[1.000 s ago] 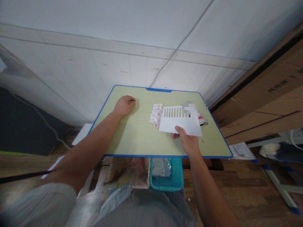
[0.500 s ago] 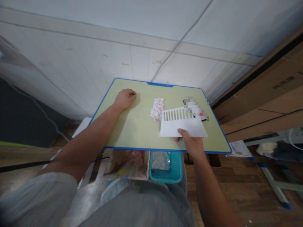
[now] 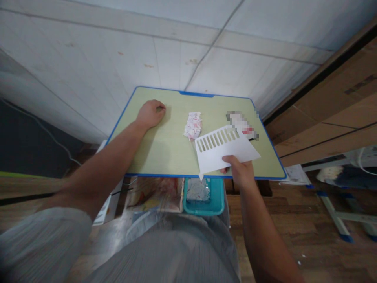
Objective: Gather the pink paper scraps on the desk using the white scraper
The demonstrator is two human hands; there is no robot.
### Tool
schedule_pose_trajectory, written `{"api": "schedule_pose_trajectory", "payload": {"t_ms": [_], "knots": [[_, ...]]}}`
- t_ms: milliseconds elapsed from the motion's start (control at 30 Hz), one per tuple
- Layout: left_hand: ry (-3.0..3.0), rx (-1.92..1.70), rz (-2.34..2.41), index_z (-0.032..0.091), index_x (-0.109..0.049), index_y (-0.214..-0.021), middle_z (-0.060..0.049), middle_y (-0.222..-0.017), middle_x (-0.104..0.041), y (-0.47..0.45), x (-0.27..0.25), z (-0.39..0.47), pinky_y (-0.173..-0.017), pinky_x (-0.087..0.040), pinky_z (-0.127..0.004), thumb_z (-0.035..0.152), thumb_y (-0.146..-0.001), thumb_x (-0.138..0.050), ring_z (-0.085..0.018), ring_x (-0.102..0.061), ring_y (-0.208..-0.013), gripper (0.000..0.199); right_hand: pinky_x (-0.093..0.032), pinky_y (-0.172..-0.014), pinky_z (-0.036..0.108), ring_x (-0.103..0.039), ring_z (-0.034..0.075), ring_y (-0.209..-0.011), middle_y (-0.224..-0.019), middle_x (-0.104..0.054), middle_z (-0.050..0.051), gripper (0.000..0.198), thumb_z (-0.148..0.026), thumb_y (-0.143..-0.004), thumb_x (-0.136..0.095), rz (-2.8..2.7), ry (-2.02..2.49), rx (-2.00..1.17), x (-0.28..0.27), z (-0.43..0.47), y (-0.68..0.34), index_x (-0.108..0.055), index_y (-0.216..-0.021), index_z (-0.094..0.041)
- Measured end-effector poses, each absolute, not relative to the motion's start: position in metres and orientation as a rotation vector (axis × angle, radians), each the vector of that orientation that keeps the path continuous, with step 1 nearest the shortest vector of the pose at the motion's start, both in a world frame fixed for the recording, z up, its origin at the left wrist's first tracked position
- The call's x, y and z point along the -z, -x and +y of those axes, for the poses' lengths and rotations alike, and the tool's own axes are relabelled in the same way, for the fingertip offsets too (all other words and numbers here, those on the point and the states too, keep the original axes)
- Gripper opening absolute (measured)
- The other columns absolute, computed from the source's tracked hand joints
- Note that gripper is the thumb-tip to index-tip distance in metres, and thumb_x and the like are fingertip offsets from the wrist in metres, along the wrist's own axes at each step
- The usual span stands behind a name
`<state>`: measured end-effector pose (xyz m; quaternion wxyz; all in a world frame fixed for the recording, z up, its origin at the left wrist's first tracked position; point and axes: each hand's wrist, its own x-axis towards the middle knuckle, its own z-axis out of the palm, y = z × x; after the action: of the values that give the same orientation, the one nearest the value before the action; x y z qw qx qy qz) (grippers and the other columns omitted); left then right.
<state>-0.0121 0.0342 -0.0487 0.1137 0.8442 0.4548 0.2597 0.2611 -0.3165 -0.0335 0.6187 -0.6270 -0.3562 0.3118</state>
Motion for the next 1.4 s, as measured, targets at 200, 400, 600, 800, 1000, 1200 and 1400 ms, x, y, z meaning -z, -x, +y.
{"api": "schedule_pose_trajectory", "payload": {"t_ms": [200,400,600,800,1000,1200,1400], "knots": [[-2.462,-0.757,1.305,0.021,-0.091,-0.122,-0.017,-0.145,-0.090,0.014,0.048,0.037,-0.137,-0.057,-0.057,0.031,-0.105,-0.065,-0.041,-0.076,-0.144,0.032,-0.047,-0.041,0.034,-0.055,0.019,-0.050,-0.069,-0.066,-0.003,0.033,-0.039,-0.070,-0.093,-0.795,1.464,-0.720,0.030,-0.317,-0.260,-0.075,-0.096,-0.029],[-2.482,-0.704,1.321,0.021,-0.093,-0.129,-0.019,-0.150,-0.088,0.011,0.048,0.033,-0.137,-0.059,-0.058,0.030,-0.102,-0.071,-0.043,-0.077,-0.146,0.036,-0.054,-0.045,0.036,-0.060,0.021,-0.049,-0.064,-0.067,-0.004,0.030,-0.045,-0.076,-0.091,-0.774,1.447,-0.638,0.028,-0.310,-0.257,-0.071,-0.093,-0.032],[-2.553,-0.443,1.319,0.025,-0.089,-0.150,-0.017,-0.168,-0.082,0.017,0.035,0.025,-0.138,-0.058,-0.060,0.034,-0.101,-0.076,-0.045,-0.075,-0.157,0.051,-0.067,-0.057,0.040,-0.076,0.025,-0.059,-0.079,-0.083,0.004,0.048,-0.063,-0.079,-0.100,-0.792,1.493,-0.501,0.028,-0.280,-0.244,-0.076,-0.100,-0.027],[-2.578,-0.370,1.327,0.025,-0.081,-0.165,-0.020,-0.182,-0.073,0.054,0.034,-0.014,-0.147,-0.048,-0.068,0.050,-0.111,-0.078,-0.048,-0.063,-0.173,0.059,-0.076,-0.078,0.047,-0.079,0.027,-0.065,-0.078,-0.086,0.008,0.049,-0.075,-0.090,-0.092,-0.906,1.609,-0.524,0.034,-0.268,-0.241,-0.080,-0.090,-0.027],[-2.568,-0.510,1.359,0.024,-0.079,-0.166,-0.018,-0.183,-0.073,0.057,0.040,-0.034,-0.149,-0.042,-0.063,0.050,-0.115,-0.076,-0.045,-0.060,-0.176,0.056,-0.076,-0.084,0.050,-0.076,0.028,-0.065,-0.073,-0.083,0.007,0.043,-0.065,-0.096,-0.092,-0.958,1.618,-0.575,0.038,-0.284,-0.239,-0.078,-0.075,-0.030],[-2.549,-0.527,1.363,0.021,-0.080,-0.164,-0.020,-0.181,-0.074,0.052,0.037,-0.025,-0.148,-0.043,-0.062,0.047,-0.114,-0.076,-0.045,-0.062,-0.174,0.056,-0.074,-0.085,0.051,-0.077,0.030,-0.069,-0.078,-0.085,0.008,0.039,-0.062,-0.099,-0.092,-0.910,1.614,-0.569,0.038,-0.295,-0.230,-0.081,-0.081,-0.029],[-2.518,-0.569,1.366,0.023,-0.081,-0.160,-0.017,-0.178,-0.077,0.053,0.040,-0.023,-0.147,-0.044,-0.060,0.046,-0.113,-0.076,-0.044,-0.065,-0.171,0.052,-0.077,-0.090,0.049,-0.083,0.033,-0.078,-0.077,-0.086,0.009,0.047,-0.064,-0.102,-0.089,-1.053,1.685,-0.695,0.029,-0.317,-0.220,-0.079,-0.070,-0.031]]}}
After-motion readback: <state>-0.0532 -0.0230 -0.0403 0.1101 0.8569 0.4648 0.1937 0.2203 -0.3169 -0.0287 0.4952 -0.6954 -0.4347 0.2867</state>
